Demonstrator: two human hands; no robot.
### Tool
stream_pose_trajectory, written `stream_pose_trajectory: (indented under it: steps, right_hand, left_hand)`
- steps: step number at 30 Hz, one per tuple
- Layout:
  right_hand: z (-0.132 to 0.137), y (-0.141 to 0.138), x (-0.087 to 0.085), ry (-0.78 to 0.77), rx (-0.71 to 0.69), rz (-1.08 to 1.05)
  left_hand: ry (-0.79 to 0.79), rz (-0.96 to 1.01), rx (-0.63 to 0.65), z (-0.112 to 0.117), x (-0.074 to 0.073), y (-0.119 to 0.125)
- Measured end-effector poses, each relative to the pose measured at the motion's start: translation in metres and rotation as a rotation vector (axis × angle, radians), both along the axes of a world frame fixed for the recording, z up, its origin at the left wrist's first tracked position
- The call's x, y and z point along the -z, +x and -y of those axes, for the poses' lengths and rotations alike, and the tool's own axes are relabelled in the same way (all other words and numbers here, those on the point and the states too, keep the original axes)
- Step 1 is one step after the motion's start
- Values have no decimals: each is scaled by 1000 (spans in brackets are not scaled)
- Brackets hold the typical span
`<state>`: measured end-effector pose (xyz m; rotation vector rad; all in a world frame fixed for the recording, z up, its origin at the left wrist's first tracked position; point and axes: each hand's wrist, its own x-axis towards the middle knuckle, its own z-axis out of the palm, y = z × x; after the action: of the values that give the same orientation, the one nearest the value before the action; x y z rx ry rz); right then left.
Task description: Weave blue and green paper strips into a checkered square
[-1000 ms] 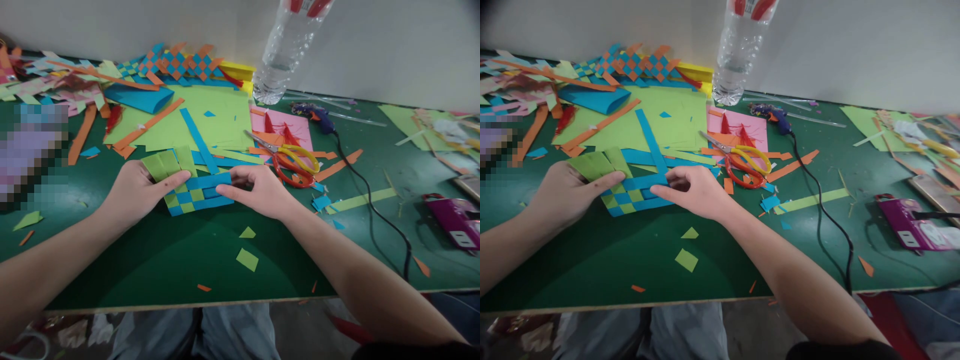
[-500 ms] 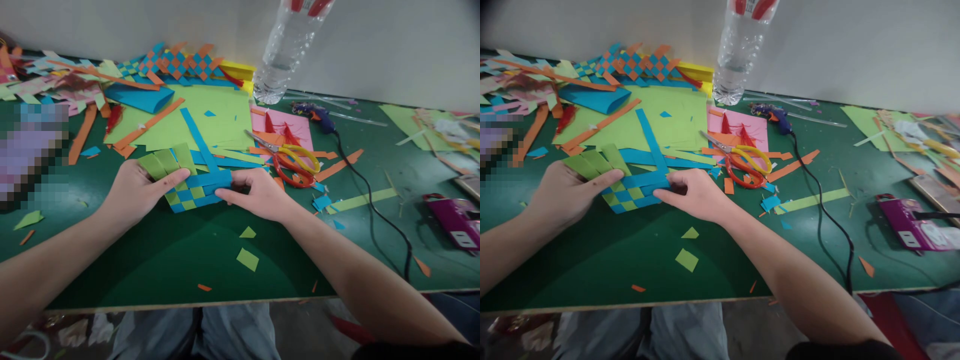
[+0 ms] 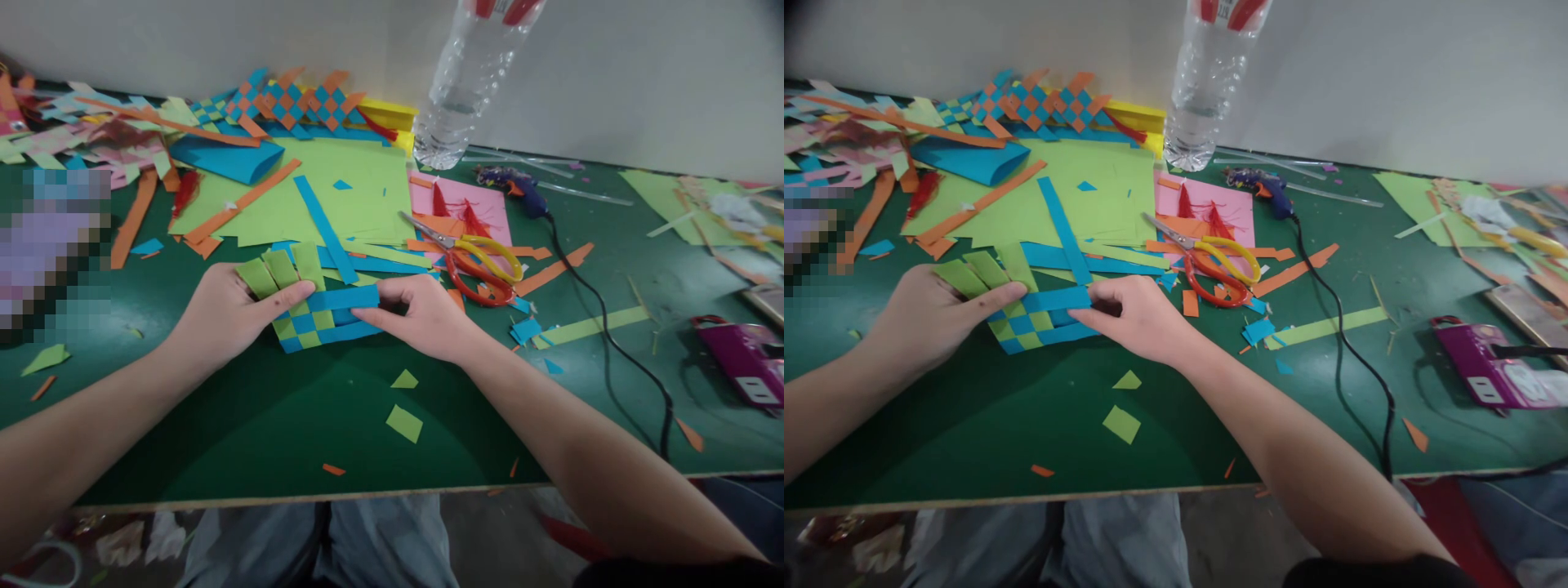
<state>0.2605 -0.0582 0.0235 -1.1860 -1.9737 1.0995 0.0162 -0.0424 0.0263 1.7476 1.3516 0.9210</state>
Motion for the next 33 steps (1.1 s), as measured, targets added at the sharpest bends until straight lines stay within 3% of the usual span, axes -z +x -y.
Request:
stream_pose_trajectory:
  steps: [33]
  right_hand:
    - [1, 1, -4, 72, 0, 113]
  left_hand:
    - [53, -239, -96, -1, -1, -1]
